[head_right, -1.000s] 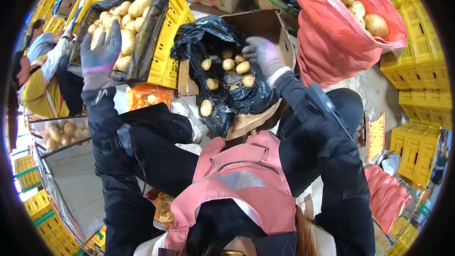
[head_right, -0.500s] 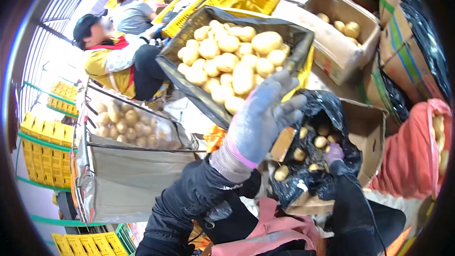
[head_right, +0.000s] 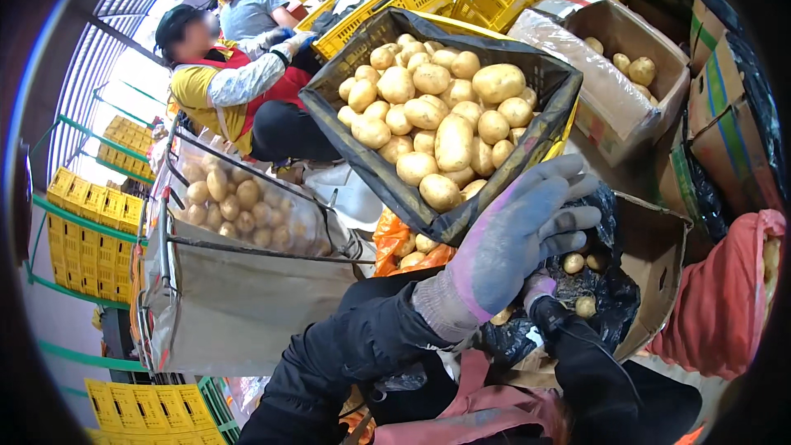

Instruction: Sorting and inspecting potatoes from a bin into a smaller bag.

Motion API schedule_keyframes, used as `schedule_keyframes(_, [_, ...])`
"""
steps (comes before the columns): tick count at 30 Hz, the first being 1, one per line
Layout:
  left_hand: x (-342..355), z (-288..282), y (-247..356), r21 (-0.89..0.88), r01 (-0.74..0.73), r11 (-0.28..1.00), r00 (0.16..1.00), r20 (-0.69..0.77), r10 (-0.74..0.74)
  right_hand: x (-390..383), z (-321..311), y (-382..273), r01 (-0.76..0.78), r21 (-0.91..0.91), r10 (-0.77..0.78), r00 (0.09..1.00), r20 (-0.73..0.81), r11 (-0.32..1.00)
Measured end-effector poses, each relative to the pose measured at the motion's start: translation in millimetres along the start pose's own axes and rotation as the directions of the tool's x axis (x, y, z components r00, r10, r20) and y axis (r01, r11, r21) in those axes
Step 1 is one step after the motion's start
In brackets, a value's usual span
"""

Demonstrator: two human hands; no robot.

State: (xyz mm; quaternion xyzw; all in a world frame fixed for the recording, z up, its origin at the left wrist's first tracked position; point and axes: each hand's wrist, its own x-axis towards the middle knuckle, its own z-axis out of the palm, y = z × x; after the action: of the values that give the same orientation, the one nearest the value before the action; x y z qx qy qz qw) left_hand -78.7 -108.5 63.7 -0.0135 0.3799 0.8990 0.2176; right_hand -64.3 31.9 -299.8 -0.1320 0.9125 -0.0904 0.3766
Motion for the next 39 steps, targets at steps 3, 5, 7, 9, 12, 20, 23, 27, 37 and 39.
schedule_keyframes(3, [2.4, 3.2, -7.2, 0.101, -0.05, 0.994, 0.999, 0.018, 0.048, -7.1, 4.9, 18.0, 0.014, 0.15, -0.014, 1.0, 0.0, 0.989])
schedule_keyframes(5, [7.7, 5.6, -14.6, 0.139, -0.047, 0.989, 0.999, 0.027, 0.044, -22.4, 3.4, 34.1, 0.034, 0.322, -0.034, 0.999, -0.006, 0.946])
schedule_keyframes(7, [13.7, 8.3, -22.8, 0.152, 0.012, 0.988, 1.0, -0.008, -0.011, -47.6, -2.4, 49.2, 0.039, 0.581, -0.056, 0.998, 0.01, 0.813])
schedule_keyframes(9, [18.0, 11.2, -31.1, 0.281, 0.01, 0.96, 0.996, 0.079, -0.033, -81.4, -16.1, 65.1, 0.01, 0.836, -0.077, 0.996, 0.038, 0.549])
schedule_keyframes(12, [14.0, 15.1, -45.3, 0.725, -0.132, 0.676, 0.98, 0.198, -0.021, -141.0, -50.4, 77.2, 0.094, 0.969, -0.099, 0.992, -0.073, 0.227])
schedule_keyframes(20, [-21.7, 42.1, -109.0, 0.941, -0.219, 0.258, 0.927, 0.284, -0.247, -302.0, -115.6, 45.4, 0.489, 0.734, 0.171, 0.765, -0.62, 0.471])
schedule_keyframes(23, [-27.4, 56.6, -118.4, 0.842, -0.152, 0.518, 0.954, 0.261, -0.144, -331.6, -125.4, 37.2, 0.6, 0.699, 0.118, 0.72, -0.684, 0.39])
schedule_keyframes(27, [-40.5, 62.2, -119.1, 0.797, -0.36, 0.485, 0.919, 0.394, 0.033, -351.4, -126.0, 32.3, 0.624, 0.775, -0.048, 0.781, -0.622, 0.101])
schedule_keyframes(37, [-28.6, 60.6, -125.8, 0.908, -0.365, 0.207, 0.928, 0.337, 0.16, -367.7, -126.0, 23.4, 0.349, 0.909, -0.222, 0.891, -0.397, -0.226])
schedule_keyframes(39, [-21.1, 59.6, -126.6, 0.902, -0.249, 0.352, 0.967, 0.213, 0.137, -369.5, -130.0, 27.1, 0.315, 0.935, -0.227, 0.911, -0.346, -0.16])
